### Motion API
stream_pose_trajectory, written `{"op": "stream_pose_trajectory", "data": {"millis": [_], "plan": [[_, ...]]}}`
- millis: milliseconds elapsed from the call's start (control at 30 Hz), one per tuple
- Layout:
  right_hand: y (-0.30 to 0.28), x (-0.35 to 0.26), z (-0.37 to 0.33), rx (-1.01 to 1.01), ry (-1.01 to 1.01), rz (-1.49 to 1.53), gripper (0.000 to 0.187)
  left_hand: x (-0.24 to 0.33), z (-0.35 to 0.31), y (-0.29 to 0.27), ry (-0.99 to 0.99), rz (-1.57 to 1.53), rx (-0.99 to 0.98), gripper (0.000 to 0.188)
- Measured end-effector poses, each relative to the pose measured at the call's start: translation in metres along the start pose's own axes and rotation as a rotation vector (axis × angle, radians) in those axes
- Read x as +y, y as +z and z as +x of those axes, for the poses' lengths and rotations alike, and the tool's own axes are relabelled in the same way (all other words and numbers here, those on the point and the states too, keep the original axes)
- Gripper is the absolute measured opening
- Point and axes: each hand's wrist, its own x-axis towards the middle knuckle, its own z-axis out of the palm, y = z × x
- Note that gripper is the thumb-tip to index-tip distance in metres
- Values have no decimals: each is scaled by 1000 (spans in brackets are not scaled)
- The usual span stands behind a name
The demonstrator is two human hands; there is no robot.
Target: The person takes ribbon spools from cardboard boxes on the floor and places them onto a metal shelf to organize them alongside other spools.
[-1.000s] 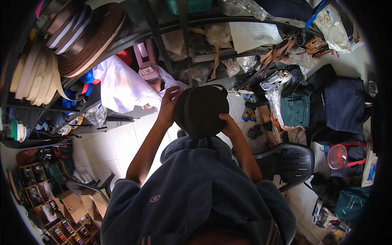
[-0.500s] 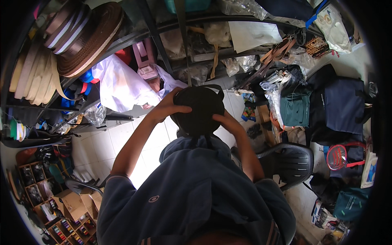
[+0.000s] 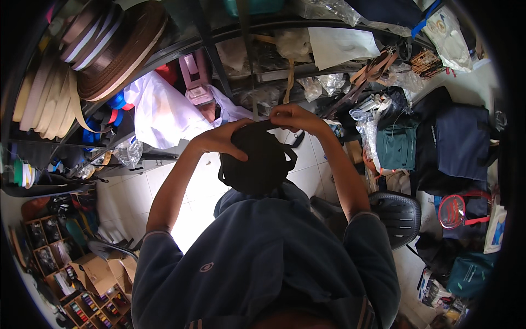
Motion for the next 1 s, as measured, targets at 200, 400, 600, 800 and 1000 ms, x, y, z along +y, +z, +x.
{"op": "stream_pose_trajectory", "data": {"millis": [200, 400, 600, 800, 1000], "plan": [[24, -15, -13, 129, -18, 5, 25, -14, -8, 7, 40, -150, 136, 91], [40, 10, -23, 572, -442, -165, 19, -26, -12, 9, 190, -137, 290, 94], [25, -8, -32, 886, -836, -966, 14, -30, -7, 14, 151, -334, 251, 92], [47, 16, -42, 1082, -870, -885, 22, -31, 0, 3, 193, -278, 255, 92], [81, 21, -37, 1007, -445, -107, 12, -34, 2, 7, 237, -342, 411, 84]]}}
